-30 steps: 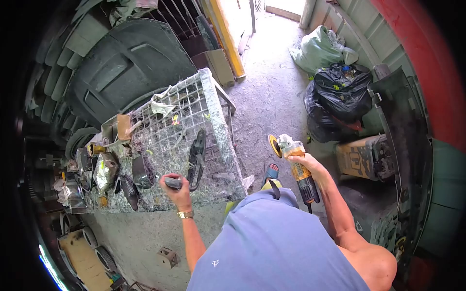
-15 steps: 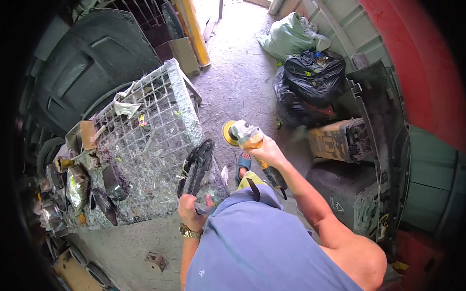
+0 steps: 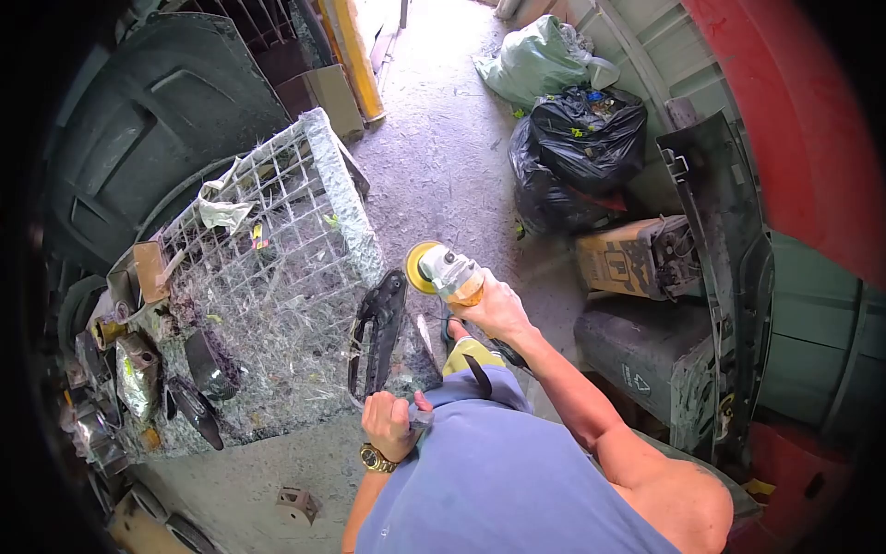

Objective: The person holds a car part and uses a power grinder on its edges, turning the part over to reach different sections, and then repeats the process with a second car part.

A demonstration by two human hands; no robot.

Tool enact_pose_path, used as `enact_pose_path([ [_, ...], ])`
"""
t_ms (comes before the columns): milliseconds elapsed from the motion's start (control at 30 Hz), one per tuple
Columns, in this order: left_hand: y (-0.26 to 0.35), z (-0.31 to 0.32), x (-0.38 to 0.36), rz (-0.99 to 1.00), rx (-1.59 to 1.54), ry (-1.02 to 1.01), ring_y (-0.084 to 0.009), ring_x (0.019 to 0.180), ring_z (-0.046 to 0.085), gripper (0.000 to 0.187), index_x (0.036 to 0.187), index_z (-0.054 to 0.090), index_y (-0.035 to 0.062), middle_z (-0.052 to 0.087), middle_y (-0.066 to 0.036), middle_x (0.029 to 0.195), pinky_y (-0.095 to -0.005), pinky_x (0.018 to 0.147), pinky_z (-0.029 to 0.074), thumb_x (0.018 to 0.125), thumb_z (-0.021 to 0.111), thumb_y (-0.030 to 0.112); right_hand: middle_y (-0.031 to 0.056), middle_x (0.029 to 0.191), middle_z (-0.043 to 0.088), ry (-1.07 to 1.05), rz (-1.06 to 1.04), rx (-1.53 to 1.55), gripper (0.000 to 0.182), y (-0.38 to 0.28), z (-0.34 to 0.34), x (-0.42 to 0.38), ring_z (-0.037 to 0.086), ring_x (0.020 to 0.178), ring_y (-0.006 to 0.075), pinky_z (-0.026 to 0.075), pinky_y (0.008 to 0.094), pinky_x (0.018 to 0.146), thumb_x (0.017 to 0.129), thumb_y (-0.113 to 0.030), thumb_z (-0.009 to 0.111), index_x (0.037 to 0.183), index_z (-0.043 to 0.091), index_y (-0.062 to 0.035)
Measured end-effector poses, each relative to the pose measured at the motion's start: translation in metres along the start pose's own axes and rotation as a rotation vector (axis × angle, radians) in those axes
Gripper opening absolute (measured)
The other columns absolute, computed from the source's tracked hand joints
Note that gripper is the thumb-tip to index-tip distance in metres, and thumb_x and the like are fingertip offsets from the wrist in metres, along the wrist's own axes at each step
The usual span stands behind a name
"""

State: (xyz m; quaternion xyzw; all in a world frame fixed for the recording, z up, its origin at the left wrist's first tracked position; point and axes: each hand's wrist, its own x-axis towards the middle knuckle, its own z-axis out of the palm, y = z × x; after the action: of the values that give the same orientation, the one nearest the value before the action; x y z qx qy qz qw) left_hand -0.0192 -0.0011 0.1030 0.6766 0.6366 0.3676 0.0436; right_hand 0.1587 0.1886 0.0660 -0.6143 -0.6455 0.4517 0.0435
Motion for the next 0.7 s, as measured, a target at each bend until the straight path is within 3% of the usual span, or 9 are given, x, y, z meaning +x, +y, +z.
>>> enact_pose_path([
  [433,-0.002,0.0,-0.001,-0.007,-0.012,0.018,-0.0249,0.052,0.042,0.042,0.099,0.038,0.0096,0.038,-0.006,0.065,-0.04,0.048,0.029,0.073,0.071,0.002,0.023,0.103,0.068,-0.043,0.046,-0.161,0.065,-0.012,-0.004,0.006,0.064,0.102,0.0398,0.05,0.0451,0.089,0.07,-0.046,0.077,0.114,0.056,-0.0022],
  [500,-0.002,-0.001,-0.002,-0.015,-0.026,0.005,-0.0277,0.054,0.043,0.043,0.1,0.04,0.0084,0.04,-0.008,0.065,-0.0416,0.049,0.033,0.071,0.07,-0.001,0.0231,0.103,0.068,-0.039,0.037,-0.149,0.065,-0.008,-0.003,0.008,0.064,0.103,0.0397,0.05,0.0449,0.089,0.07,-0.046,0.077,0.114,0.057,-0.0021],
  [600,-0.002,-0.003,0.001,-0.03,-0.051,0.017,-0.0281,0.054,0.043,0.044,0.101,0.04,0.0087,0.04,-0.008,0.066,-0.0417,0.049,0.033,0.07,0.07,-0.001,0.019,0.106,0.069,-0.013,0.081,-0.116,0.064,0.0,-0.003,0.013,0.067,0.103,0.0332,0.052,0.0399,0.089,0.067,-0.033,0.081,0.117,0.058,-0.0016],
  [700,-0.004,-0.007,0.005,-0.057,-0.048,0.02,-0.0287,0.054,0.043,0.045,0.101,0.041,0.0091,0.041,-0.009,0.067,-0.0419,0.049,0.034,0.07,0.071,-0.001,0.0208,0.105,0.069,0.02,0.044,-0.117,0.067,0.006,-0.005,0.018,0.066,0.104,0.035,0.051,0.0411,0.09,0.068,-0.044,0.08,0.116,0.059,-0.0019],
])
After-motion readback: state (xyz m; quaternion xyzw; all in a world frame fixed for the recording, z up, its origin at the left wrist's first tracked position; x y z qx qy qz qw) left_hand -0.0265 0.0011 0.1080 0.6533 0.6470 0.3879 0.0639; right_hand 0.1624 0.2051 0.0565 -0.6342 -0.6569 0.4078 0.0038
